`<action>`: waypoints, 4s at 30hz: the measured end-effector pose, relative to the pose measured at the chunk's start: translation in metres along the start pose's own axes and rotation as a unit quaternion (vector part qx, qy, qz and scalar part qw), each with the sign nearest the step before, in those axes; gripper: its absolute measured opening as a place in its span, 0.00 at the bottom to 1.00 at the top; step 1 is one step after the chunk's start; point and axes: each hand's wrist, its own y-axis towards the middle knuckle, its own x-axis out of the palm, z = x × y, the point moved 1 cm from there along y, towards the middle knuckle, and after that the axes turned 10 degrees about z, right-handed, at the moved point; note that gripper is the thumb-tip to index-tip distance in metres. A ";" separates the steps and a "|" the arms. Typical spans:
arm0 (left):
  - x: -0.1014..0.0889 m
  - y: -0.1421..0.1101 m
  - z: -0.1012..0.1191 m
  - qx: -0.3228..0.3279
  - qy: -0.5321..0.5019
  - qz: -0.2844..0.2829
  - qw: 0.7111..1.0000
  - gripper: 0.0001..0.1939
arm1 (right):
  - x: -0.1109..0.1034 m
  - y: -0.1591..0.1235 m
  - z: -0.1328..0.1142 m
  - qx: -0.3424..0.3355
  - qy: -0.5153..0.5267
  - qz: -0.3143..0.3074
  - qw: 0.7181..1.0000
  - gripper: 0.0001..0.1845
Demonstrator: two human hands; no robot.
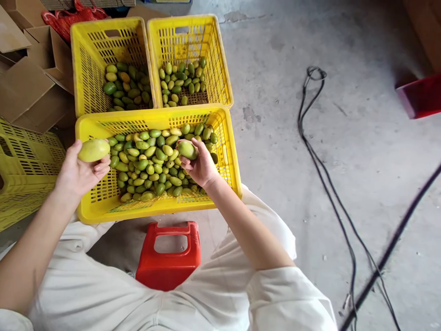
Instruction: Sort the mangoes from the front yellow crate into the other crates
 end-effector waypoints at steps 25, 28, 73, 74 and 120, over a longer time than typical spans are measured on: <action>0.006 -0.008 0.004 -0.003 0.028 0.026 0.999 0.21 | -0.001 0.000 0.002 0.058 0.077 -0.050 0.994 0.15; 0.009 -0.012 0.002 0.012 0.020 0.027 0.999 0.15 | 0.003 -0.002 0.000 0.040 0.070 -0.068 0.994 0.24; 0.007 0.002 -0.014 -0.065 0.008 -0.045 0.997 0.14 | -0.009 0.005 0.003 -0.010 0.083 -0.030 0.996 0.26; 0.007 0.001 -0.013 -0.055 0.012 -0.038 0.998 0.14 | -0.009 0.003 0.002 0.000 0.091 -0.029 0.995 0.24; 0.001 0.015 -0.027 0.004 0.055 -0.040 0.998 0.15 | -0.002 0.001 0.005 -0.009 0.086 -0.025 0.996 0.19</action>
